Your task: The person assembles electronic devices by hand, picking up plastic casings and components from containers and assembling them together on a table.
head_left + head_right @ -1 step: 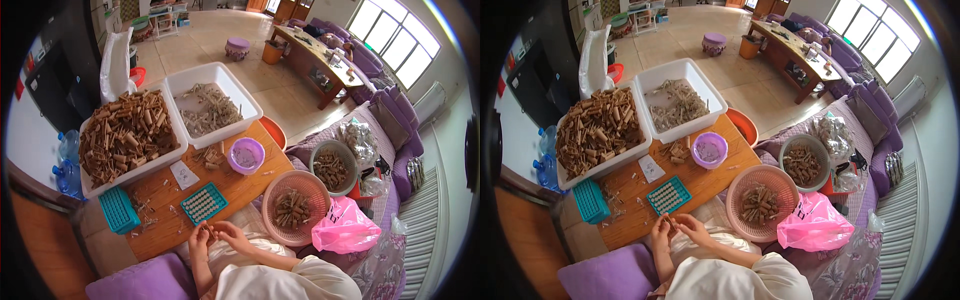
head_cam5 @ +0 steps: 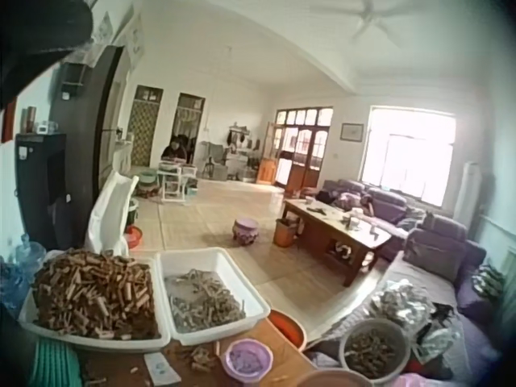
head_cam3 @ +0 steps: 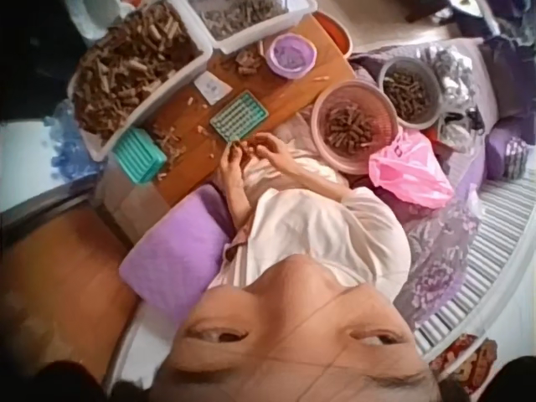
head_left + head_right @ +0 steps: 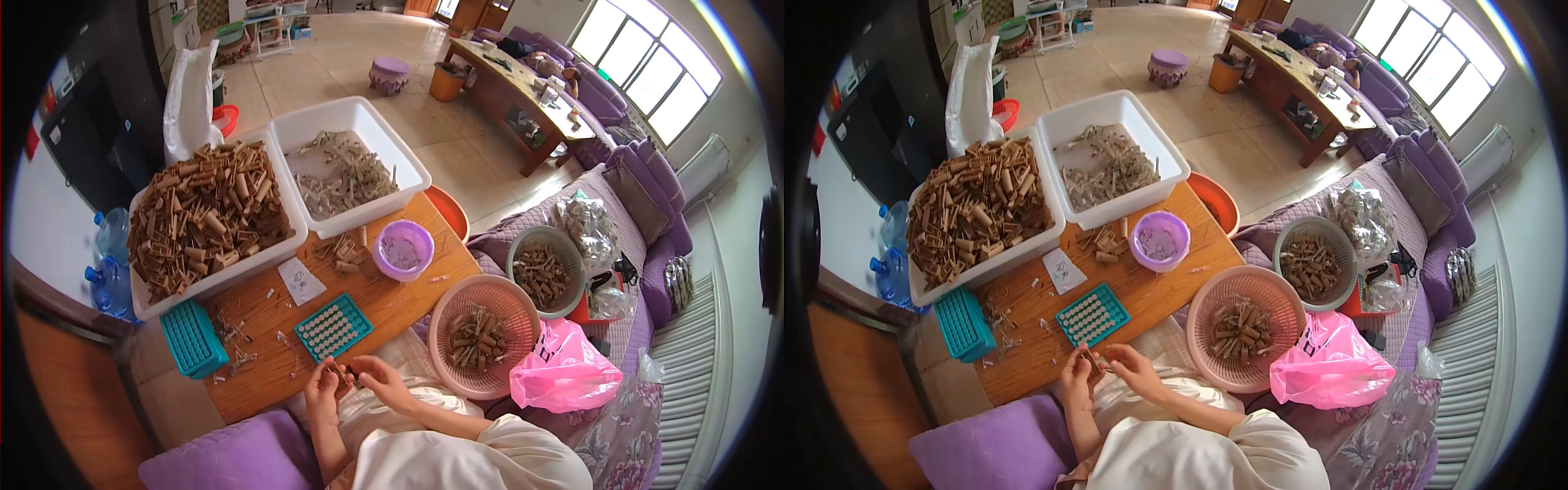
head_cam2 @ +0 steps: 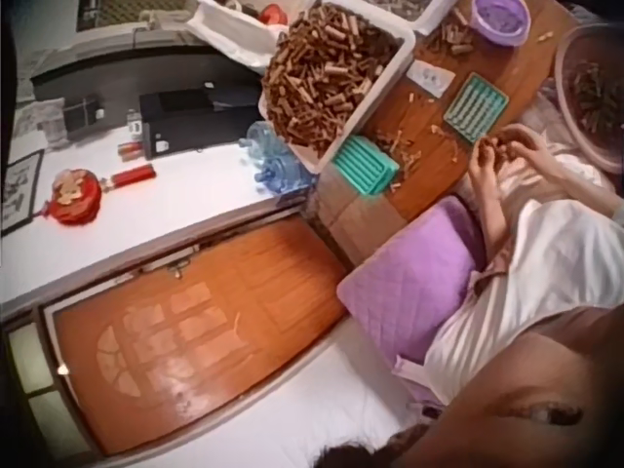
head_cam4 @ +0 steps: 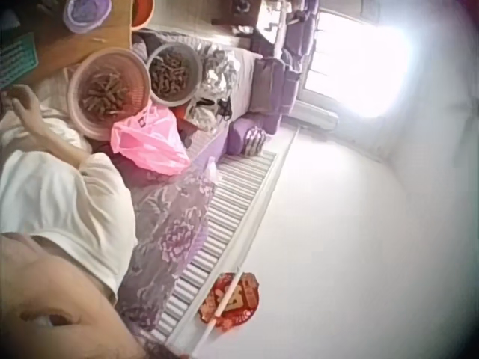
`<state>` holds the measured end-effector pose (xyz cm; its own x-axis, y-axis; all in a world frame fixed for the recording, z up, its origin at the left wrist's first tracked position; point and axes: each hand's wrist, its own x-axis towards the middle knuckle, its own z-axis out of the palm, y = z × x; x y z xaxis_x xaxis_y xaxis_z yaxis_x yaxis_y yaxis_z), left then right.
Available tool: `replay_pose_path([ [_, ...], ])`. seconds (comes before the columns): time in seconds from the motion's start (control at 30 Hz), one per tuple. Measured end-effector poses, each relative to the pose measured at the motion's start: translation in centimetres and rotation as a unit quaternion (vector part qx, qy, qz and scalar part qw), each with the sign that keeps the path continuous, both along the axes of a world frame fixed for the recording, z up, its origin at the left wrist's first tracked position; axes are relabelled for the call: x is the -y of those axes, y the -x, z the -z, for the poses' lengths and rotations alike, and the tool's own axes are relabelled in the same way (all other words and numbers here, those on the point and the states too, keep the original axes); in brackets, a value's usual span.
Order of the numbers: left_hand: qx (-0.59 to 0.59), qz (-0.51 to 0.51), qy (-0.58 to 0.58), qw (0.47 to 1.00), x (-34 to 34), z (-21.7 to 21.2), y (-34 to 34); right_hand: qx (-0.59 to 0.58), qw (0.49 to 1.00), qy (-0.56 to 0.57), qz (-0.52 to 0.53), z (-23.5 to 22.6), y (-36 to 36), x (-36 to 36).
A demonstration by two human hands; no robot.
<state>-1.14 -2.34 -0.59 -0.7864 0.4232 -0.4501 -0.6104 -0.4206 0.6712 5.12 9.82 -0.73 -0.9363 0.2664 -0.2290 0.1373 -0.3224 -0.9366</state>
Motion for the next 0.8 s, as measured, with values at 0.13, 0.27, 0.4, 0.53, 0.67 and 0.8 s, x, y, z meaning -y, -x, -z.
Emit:
replay_pose_path([
  [0.13, -0.034, -0.068, 0.04, 0.996, 1.7, -0.3, 0.6, 0.032, 0.993, -0.113, 0.018, 0.1, 1.3, -1.4],
  [0.27, -0.056, -0.086, 0.02, 0.995, 1.7, -1.2, 2.2, -0.058, 0.965, -0.238, 0.097, -0.7, 4.2, -3.8],
  [0.4, -0.058, -0.073, 0.03, 0.995, 2.5, -0.9, 2.2, -0.065, 0.888, -0.455, 0.032, -1.6, 6.9, -5.5],
  [0.53, -0.048, -0.067, 0.02, 0.996, 2.2, -0.4, 1.9, -0.095, 0.854, -0.511, 0.008, -0.1, 9.7, -5.6],
  [0.67, -0.034, -0.063, 0.001, 0.997, 1.9, -0.8, 1.2, -0.083, 0.813, -0.576, 0.013, 1.0, 11.4, -5.3],
  [0.8, -0.016, -0.059, -0.036, 0.997, 1.9, -1.2, 1.5, -0.112, 0.752, -0.649, -0.02, 1.1, 12.9, -5.1],
])
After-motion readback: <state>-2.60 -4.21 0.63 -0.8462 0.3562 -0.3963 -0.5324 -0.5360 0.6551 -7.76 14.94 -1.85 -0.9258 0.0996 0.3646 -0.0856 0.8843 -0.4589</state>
